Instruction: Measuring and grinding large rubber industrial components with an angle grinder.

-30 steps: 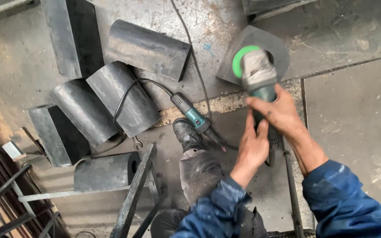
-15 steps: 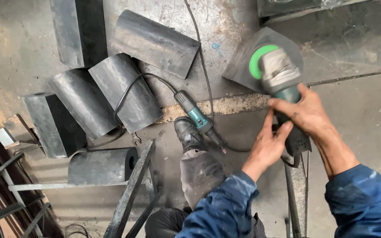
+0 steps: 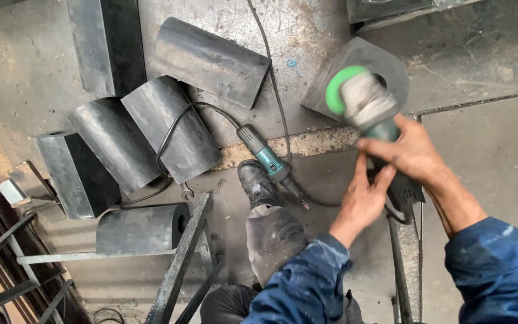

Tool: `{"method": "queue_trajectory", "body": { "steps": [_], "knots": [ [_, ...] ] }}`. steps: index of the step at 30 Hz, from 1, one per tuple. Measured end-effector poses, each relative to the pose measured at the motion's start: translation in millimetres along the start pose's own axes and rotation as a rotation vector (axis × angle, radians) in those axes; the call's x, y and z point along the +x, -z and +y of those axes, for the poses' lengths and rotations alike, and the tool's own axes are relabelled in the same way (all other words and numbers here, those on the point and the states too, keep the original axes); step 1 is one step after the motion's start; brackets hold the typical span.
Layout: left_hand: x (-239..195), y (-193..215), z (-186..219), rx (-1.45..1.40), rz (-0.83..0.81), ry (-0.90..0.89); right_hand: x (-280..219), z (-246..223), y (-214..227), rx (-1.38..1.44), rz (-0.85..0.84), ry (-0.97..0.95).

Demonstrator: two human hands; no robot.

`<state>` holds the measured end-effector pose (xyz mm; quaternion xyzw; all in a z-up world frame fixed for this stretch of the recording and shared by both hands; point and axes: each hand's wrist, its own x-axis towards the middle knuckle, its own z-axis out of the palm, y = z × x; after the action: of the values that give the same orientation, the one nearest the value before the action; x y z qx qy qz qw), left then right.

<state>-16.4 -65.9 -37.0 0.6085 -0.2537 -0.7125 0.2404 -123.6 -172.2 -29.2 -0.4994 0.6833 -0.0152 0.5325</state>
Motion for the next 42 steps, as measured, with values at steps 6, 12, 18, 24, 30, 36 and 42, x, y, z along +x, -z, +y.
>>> {"method": "queue_trajectory", "body": {
  "steps": [6,12,18,24,30,36,42],
  "knots": [
    [-14,-10,-6,-0.076,0.002,0.033,-5,2,-1,-0.022,-0.001,0.025],
    [-21,-10,-23,-0.099,0.028,0.077,-8,4,-12,-0.112,-0.068,0.124],
    [-6,2,19,-0.108,0.006,-0.02,11,-13,5,0.079,0.014,-0.021],
    [-20,-14,-23,-0.159,0.026,0.032,-11,-1,-16,-0.107,-0.082,0.134],
    [-2,3,12,-0.089,-0.015,0.021,4,-3,-3,0.014,0.013,0.009],
    [-22,-12,-16,-0.131,0.032,0.04,-13,-9,-16,-0.119,-0.045,0.035],
    [-12,-9,-9,-0.103,0.019,0.006,-11,5,-14,0.03,0.018,-0.002]
  ]
}}
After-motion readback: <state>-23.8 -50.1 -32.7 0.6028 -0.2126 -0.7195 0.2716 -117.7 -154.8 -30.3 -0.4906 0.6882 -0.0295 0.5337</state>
